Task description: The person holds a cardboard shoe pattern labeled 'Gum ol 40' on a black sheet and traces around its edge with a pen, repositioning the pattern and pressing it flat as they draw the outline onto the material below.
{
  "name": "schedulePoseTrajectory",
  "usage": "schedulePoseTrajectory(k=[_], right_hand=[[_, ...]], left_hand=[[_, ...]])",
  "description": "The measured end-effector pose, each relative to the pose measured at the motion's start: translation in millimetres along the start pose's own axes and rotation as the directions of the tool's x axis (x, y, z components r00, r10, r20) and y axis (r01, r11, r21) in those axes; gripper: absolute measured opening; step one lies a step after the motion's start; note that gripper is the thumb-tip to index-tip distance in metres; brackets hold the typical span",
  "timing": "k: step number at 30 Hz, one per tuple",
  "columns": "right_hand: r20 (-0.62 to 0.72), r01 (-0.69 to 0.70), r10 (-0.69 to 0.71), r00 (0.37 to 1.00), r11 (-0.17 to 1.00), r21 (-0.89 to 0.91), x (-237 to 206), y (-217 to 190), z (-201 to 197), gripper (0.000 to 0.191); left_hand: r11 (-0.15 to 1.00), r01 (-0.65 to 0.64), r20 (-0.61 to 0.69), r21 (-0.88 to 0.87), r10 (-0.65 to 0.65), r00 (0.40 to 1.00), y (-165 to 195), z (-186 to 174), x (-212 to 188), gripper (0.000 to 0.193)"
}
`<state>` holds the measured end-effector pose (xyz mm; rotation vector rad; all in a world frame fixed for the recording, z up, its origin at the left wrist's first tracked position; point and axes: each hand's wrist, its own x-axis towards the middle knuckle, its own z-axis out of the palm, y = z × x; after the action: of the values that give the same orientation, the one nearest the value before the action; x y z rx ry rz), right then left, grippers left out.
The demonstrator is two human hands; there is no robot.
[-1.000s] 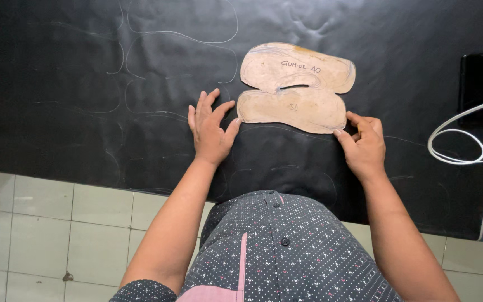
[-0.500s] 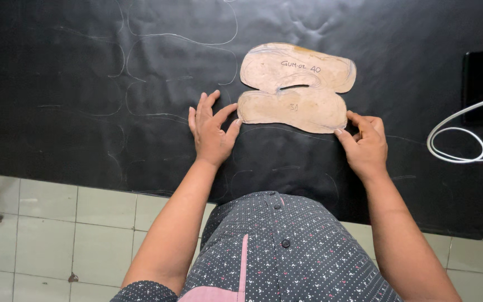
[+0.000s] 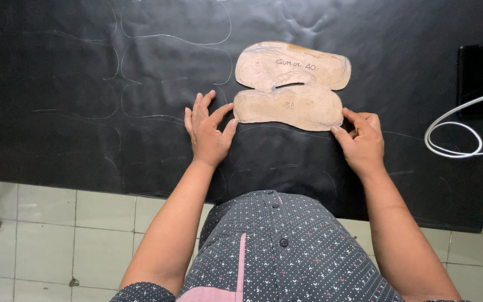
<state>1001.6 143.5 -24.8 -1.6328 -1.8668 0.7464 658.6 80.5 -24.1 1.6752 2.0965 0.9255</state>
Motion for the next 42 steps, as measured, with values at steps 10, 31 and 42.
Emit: schedulePoseTrajectory(k=[10, 31, 42], right_hand=[[0.033, 0.079, -0.074, 0.997, 0.975, -0.208, 2, -3, 3, 0.045], [0.53, 0.297, -0.336, 0.779, 0.941, 0.159, 87, -160, 92, 0.023], [0.471, 0.588, -0.523, 0.711, 0.809, 0.01, 101, -163, 110, 0.018]], left_hand=[[0.951, -0.306, 0.215, 0.04, 0.291, 0.932, 15, 35, 10, 0.03], [0.785, -0.566, 0.754, 0.251, 0.208, 0.623, 98, 54, 9, 0.054], [0.806, -0.552, 0.719, 0.215, 0.252, 0.648, 92, 56, 8, 0.05]])
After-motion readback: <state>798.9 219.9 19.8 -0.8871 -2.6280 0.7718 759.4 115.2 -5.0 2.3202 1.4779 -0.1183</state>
